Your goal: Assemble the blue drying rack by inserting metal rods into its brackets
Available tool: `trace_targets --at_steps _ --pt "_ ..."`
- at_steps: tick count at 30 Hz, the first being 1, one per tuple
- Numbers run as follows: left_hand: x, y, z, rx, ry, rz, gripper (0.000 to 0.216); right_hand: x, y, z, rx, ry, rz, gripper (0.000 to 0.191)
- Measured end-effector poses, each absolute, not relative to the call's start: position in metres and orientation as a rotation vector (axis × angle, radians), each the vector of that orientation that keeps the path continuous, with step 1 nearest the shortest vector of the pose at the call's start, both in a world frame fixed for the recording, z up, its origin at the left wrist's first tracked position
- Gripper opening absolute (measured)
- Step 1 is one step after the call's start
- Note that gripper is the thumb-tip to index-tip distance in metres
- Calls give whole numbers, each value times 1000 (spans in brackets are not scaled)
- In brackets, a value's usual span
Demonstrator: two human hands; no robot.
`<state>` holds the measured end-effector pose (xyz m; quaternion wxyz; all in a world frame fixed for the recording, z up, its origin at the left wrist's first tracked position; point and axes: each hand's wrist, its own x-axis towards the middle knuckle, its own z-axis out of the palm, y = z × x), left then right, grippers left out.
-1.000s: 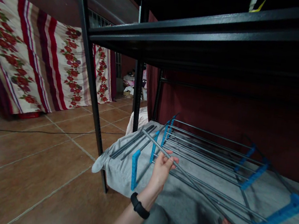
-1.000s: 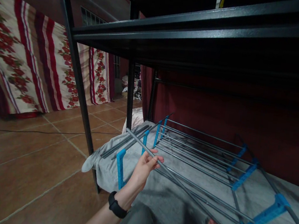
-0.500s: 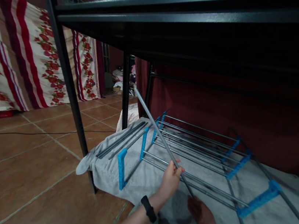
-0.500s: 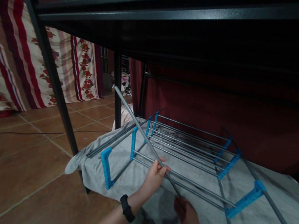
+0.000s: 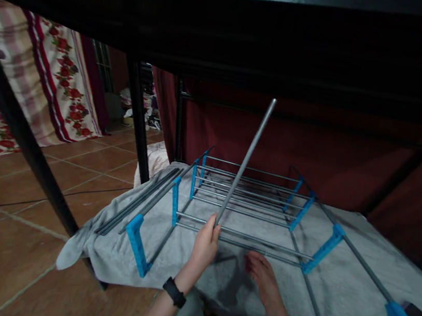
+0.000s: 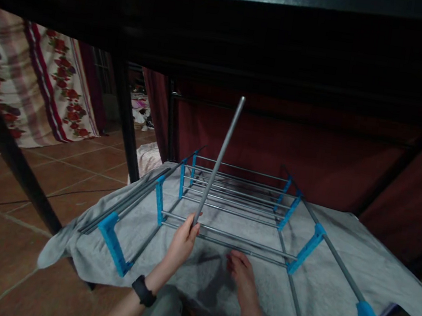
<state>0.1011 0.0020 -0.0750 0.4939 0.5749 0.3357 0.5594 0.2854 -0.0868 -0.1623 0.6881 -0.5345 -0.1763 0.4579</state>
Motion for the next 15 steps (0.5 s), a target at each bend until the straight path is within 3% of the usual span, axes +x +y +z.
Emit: trace_targets --at_steps 7,15 --pt "105 14 -94 1468 820 1230 20 305 -79 -153 -1093 -354 874 46" --pt "93 28 -128 1963 872 1096 20 348 -66 -138 -949 -285 749 43"
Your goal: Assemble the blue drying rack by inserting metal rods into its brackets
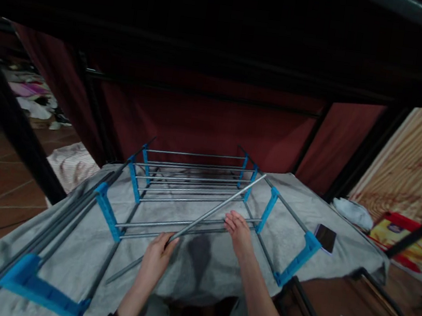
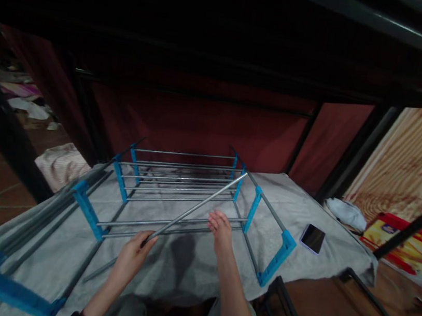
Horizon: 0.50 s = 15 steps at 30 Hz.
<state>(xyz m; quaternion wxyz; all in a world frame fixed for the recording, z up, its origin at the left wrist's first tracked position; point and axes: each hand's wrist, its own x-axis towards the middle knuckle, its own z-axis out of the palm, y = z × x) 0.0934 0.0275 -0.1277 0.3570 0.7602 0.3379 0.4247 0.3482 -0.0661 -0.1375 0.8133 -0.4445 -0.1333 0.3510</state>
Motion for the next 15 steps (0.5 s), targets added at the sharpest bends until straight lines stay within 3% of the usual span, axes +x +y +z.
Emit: trace_targets --at_steps 10,15 --pt "92 45 -170 2386 1054 871 26 393 -82 -144 -868 -121 448 38" --pt "89 44 -168 2453 1136 751 20 397 -87 -145 -947 -127 352 52"
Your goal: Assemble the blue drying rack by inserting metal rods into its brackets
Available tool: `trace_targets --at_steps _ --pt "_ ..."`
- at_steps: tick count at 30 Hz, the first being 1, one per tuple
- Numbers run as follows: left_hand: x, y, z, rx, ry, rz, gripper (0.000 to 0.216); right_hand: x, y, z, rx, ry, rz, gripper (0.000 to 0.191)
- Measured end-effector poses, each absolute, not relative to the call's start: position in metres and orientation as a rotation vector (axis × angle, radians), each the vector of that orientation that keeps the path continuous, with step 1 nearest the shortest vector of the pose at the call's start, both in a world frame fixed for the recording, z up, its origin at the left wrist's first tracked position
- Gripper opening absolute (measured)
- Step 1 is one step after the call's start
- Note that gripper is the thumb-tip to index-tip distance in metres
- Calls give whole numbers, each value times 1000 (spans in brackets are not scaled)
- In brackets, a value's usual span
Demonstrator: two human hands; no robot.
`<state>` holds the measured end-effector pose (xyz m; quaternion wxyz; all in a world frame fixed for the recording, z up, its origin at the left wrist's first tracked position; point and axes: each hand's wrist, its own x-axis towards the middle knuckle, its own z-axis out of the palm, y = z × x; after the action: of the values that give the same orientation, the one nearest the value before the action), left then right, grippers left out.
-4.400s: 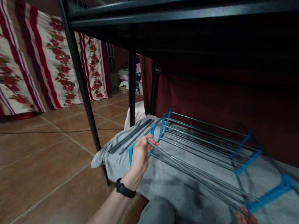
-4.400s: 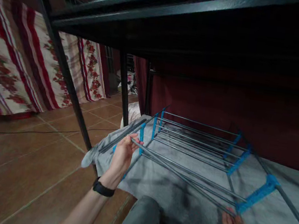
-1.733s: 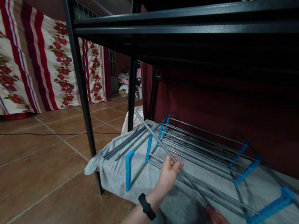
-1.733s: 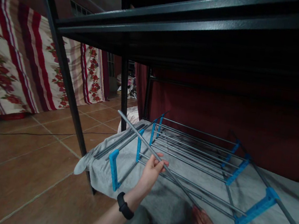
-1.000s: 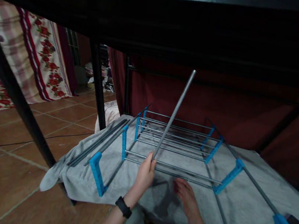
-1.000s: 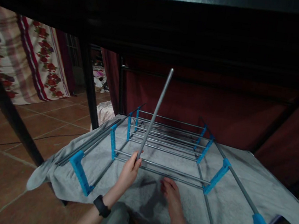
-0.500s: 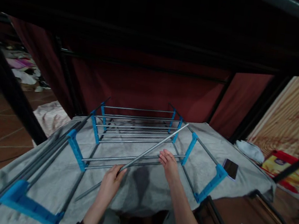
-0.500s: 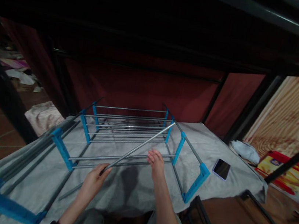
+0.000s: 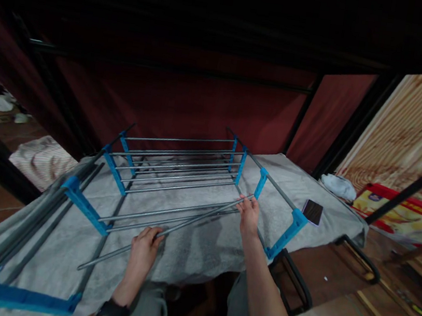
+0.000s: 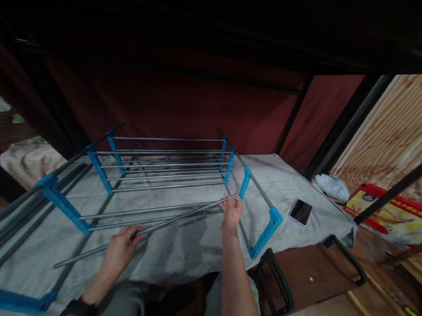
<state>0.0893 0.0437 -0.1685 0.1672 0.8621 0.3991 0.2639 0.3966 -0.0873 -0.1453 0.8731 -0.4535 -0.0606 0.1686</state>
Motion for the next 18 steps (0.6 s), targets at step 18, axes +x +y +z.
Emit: trace_targets --at_steps 18 --pt "35 19 -133 2627 1620 749 27 413 -118 -176 -1032 133 372 52"
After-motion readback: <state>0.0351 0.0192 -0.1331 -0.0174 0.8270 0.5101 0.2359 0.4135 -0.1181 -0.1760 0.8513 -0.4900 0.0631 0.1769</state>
